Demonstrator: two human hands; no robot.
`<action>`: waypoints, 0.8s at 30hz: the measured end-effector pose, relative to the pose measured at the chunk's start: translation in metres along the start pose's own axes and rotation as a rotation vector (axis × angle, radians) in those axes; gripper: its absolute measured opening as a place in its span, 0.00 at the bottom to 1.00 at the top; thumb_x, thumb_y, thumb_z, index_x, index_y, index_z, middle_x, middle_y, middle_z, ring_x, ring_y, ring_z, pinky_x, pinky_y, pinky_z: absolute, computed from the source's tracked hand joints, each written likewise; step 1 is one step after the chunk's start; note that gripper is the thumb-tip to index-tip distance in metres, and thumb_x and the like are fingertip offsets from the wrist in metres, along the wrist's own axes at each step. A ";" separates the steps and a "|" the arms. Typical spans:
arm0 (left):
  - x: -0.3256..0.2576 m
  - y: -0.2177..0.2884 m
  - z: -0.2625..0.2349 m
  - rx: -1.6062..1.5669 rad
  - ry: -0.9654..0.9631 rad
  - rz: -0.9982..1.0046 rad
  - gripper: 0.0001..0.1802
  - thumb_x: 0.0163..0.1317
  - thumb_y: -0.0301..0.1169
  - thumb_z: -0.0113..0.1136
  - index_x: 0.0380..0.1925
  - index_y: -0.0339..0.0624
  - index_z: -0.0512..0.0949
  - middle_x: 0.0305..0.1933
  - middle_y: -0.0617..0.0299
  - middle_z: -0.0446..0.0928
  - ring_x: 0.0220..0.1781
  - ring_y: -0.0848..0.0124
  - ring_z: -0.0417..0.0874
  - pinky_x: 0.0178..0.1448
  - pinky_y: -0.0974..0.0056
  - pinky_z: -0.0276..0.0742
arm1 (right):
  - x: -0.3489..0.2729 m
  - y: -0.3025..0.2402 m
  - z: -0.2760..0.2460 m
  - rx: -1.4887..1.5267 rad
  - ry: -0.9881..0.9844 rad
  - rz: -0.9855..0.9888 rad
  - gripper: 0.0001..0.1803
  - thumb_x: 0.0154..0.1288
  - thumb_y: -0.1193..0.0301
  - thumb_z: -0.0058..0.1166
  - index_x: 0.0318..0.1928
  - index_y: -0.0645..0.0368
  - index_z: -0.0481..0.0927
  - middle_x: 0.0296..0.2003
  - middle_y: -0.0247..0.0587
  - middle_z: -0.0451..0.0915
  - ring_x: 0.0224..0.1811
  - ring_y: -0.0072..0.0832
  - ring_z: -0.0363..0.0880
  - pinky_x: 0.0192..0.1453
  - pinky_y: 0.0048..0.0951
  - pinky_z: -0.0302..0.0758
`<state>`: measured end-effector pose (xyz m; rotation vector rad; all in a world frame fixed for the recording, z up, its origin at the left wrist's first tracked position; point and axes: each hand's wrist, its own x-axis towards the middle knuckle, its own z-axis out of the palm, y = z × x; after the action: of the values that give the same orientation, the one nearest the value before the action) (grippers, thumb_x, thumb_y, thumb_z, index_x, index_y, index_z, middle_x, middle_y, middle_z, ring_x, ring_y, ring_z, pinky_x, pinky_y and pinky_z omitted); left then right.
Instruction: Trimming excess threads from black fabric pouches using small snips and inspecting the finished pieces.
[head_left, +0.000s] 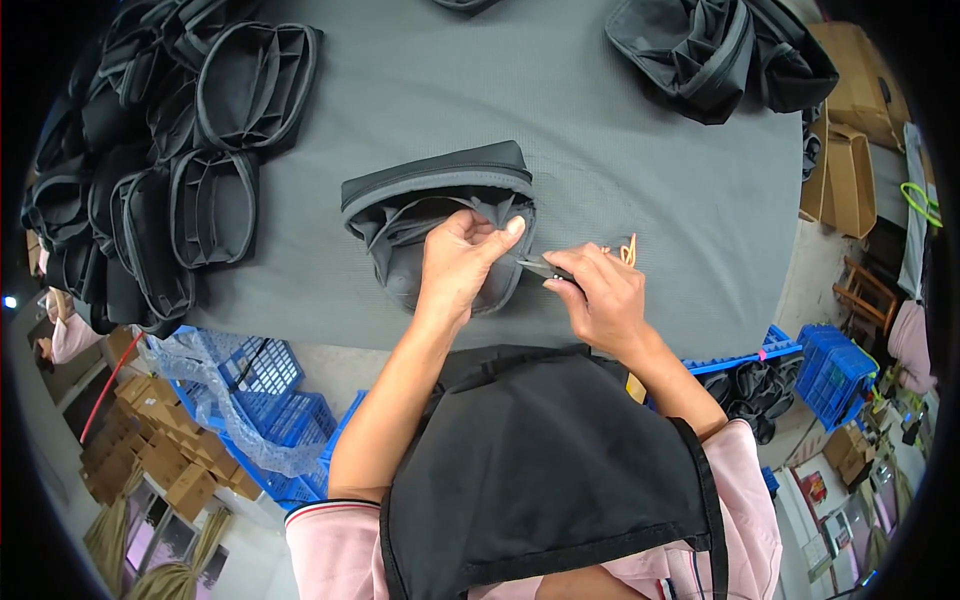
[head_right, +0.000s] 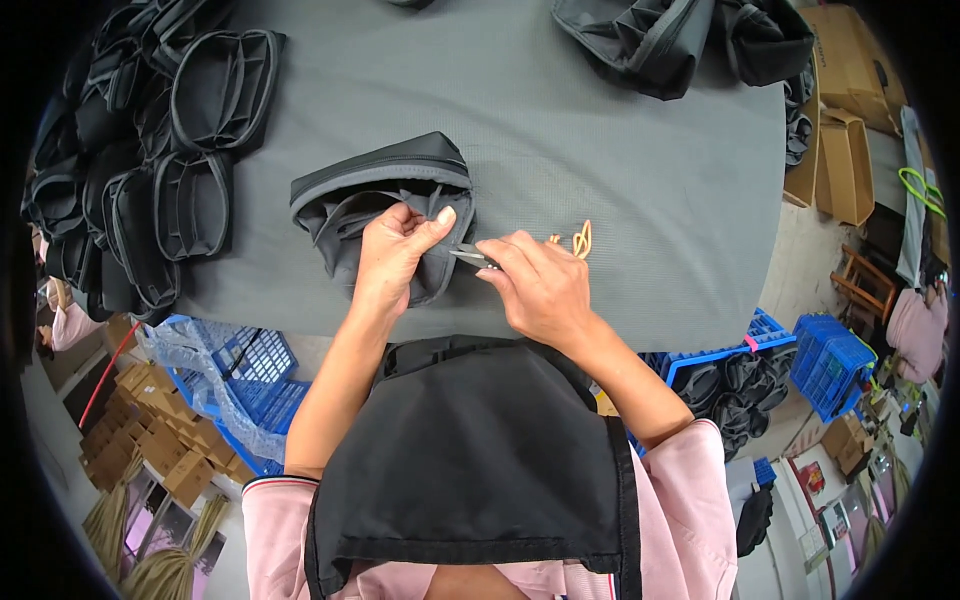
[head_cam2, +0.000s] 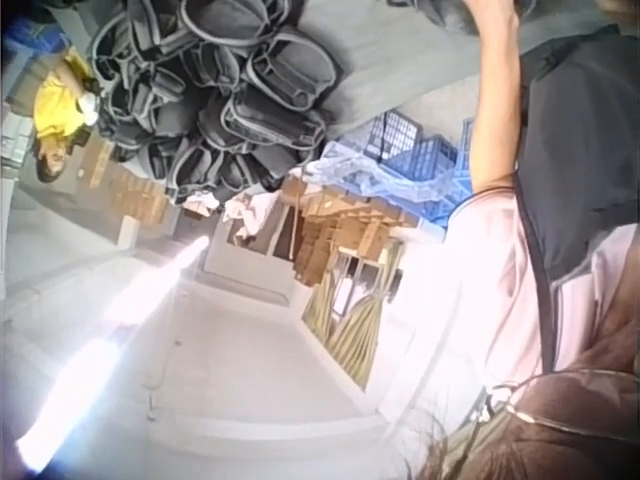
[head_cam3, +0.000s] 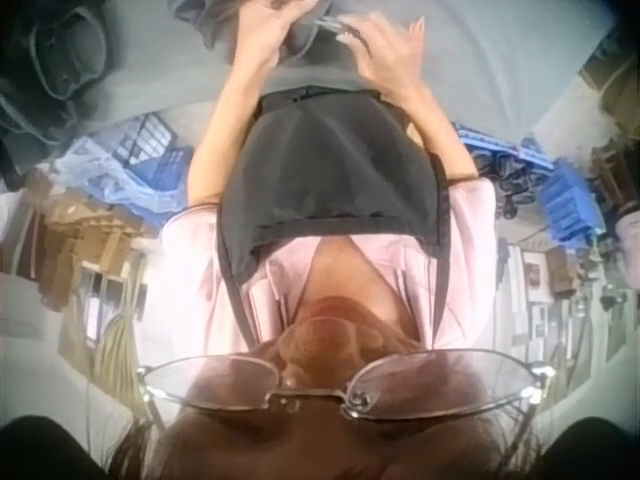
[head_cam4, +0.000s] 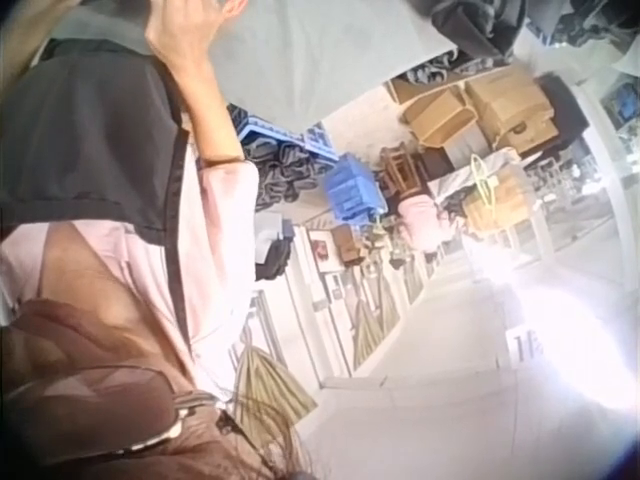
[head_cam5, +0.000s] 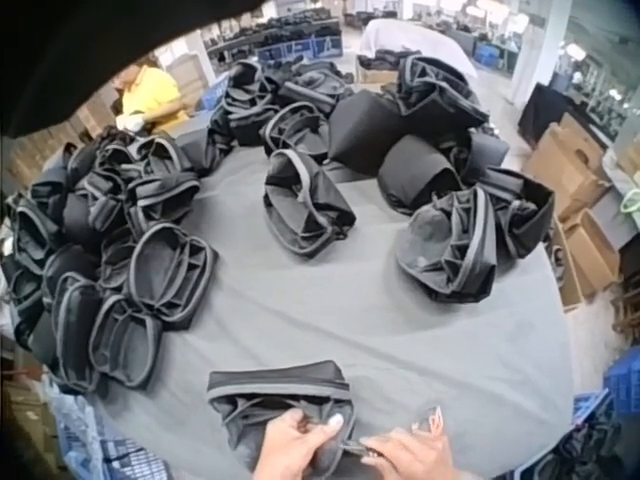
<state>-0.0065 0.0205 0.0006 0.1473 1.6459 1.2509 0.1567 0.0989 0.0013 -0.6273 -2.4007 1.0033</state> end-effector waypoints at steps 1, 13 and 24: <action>0.000 0.001 0.001 0.001 -0.001 0.000 0.18 0.50 0.34 0.71 0.32 0.32 0.75 0.28 0.63 0.76 0.30 0.80 0.73 0.38 0.74 0.69 | 0.002 -0.001 0.000 -0.046 -0.003 -0.024 0.14 0.48 0.77 0.62 0.39 0.60 0.77 0.27 0.37 0.77 0.21 0.31 0.74 0.25 0.26 0.68; 0.002 0.005 -0.013 0.139 -0.042 -0.062 0.18 0.51 0.35 0.70 0.34 0.31 0.76 0.31 0.62 0.77 0.33 0.79 0.74 0.39 0.74 0.71 | -0.005 -0.008 -0.004 0.471 -0.038 0.453 0.13 0.54 0.75 0.60 0.42 0.60 0.76 0.29 0.34 0.73 0.27 0.21 0.71 0.33 0.22 0.69; -0.068 0.017 -0.013 1.116 0.110 0.825 0.31 0.39 0.28 0.72 0.46 0.36 0.70 0.44 0.50 0.72 0.41 0.53 0.75 0.42 0.56 0.73 | 0.014 -0.001 0.052 0.625 0.000 0.304 0.12 0.50 0.84 0.58 0.38 0.64 0.78 0.26 0.35 0.72 0.24 0.24 0.70 0.29 0.24 0.67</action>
<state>0.0080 -0.0214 0.0558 1.5769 2.3105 0.7096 0.1159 0.0787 -0.0273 -0.7521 -1.8546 1.7714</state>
